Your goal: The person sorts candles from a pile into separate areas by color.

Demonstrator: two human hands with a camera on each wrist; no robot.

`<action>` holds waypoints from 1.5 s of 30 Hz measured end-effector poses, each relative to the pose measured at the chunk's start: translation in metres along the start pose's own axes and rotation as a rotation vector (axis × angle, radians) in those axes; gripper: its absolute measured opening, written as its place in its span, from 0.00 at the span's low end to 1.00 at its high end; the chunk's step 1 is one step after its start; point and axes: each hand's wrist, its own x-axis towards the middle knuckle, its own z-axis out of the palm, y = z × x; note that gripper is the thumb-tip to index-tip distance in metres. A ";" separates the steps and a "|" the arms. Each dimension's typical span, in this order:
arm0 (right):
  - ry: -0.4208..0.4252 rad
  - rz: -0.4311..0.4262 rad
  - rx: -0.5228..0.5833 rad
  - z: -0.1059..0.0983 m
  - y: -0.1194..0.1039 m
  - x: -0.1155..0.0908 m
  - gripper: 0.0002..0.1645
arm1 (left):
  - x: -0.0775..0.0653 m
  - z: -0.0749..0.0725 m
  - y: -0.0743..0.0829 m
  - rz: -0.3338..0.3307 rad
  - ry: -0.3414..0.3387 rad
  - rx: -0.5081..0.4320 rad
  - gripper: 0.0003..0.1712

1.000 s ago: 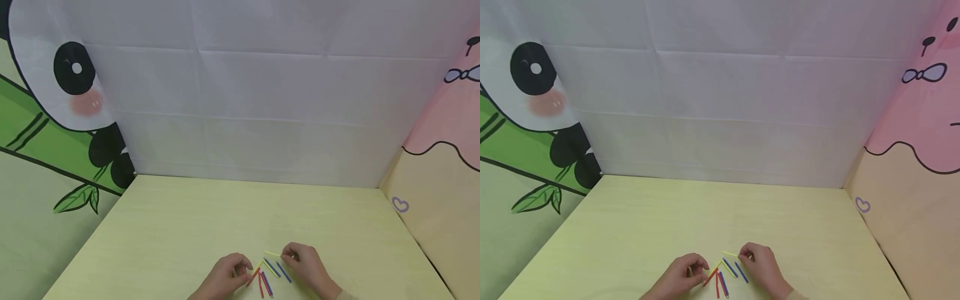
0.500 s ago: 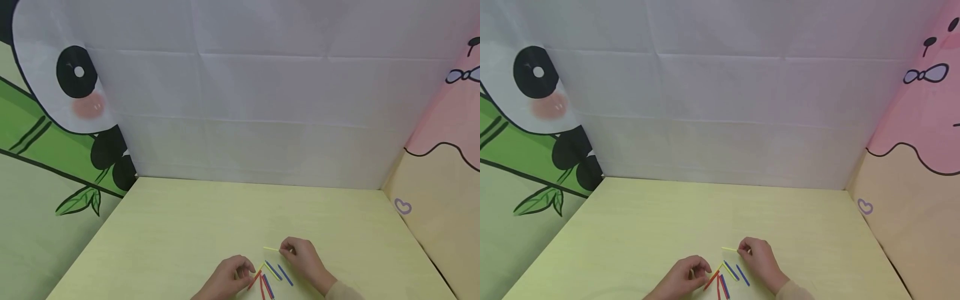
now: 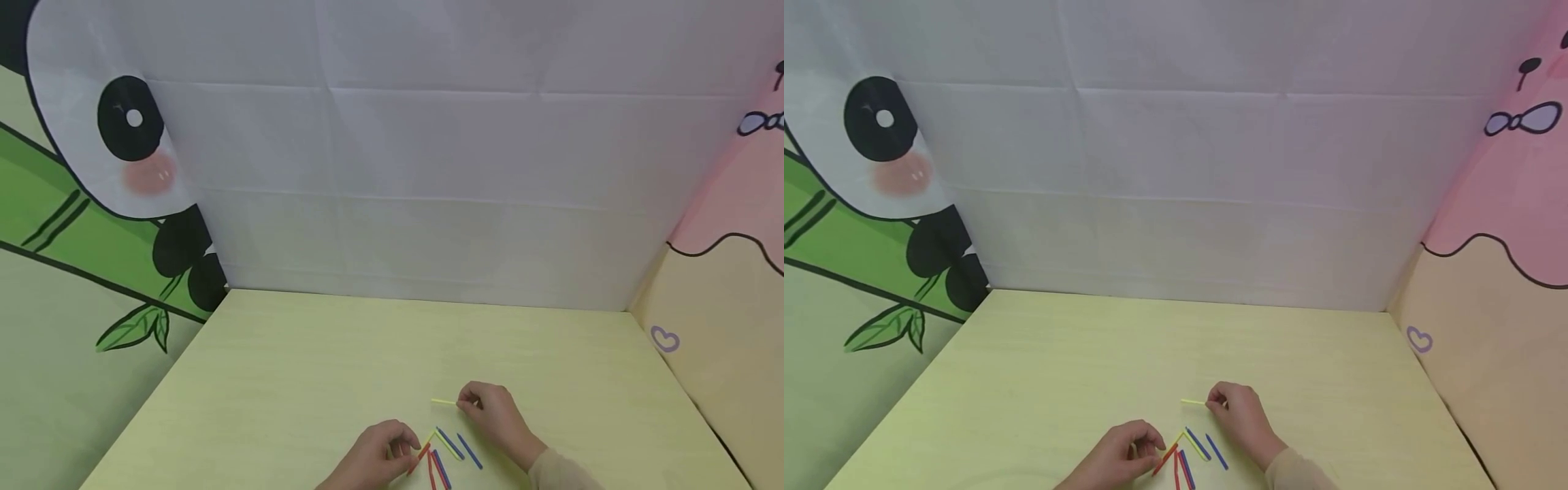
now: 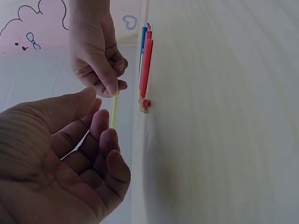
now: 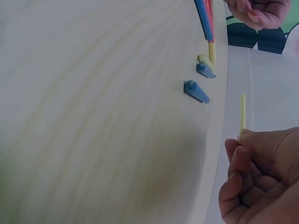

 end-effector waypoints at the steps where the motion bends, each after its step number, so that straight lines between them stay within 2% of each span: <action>1: -0.001 0.002 -0.003 0.000 0.000 0.001 0.08 | 0.000 0.000 0.000 0.001 -0.001 0.002 0.06; 8: -0.001 0.011 -0.008 0.004 0.004 0.006 0.08 | -0.002 -0.001 0.000 0.024 -0.010 0.015 0.05; 15: -0.012 0.006 -0.007 0.006 0.006 0.009 0.07 | -0.002 -0.001 0.004 -0.035 -0.017 0.027 0.04; 19: -0.029 -0.004 -0.005 0.007 0.007 0.011 0.07 | -0.001 -0.001 0.004 -0.041 -0.021 0.047 0.04; 26: -0.033 0.006 -0.018 0.009 0.007 0.014 0.07 | -0.002 -0.001 0.002 -0.001 -0.019 0.058 0.05; 45: -0.045 -0.014 -0.026 0.013 0.012 0.022 0.09 | 0.004 -0.002 0.004 0.021 0.004 0.106 0.04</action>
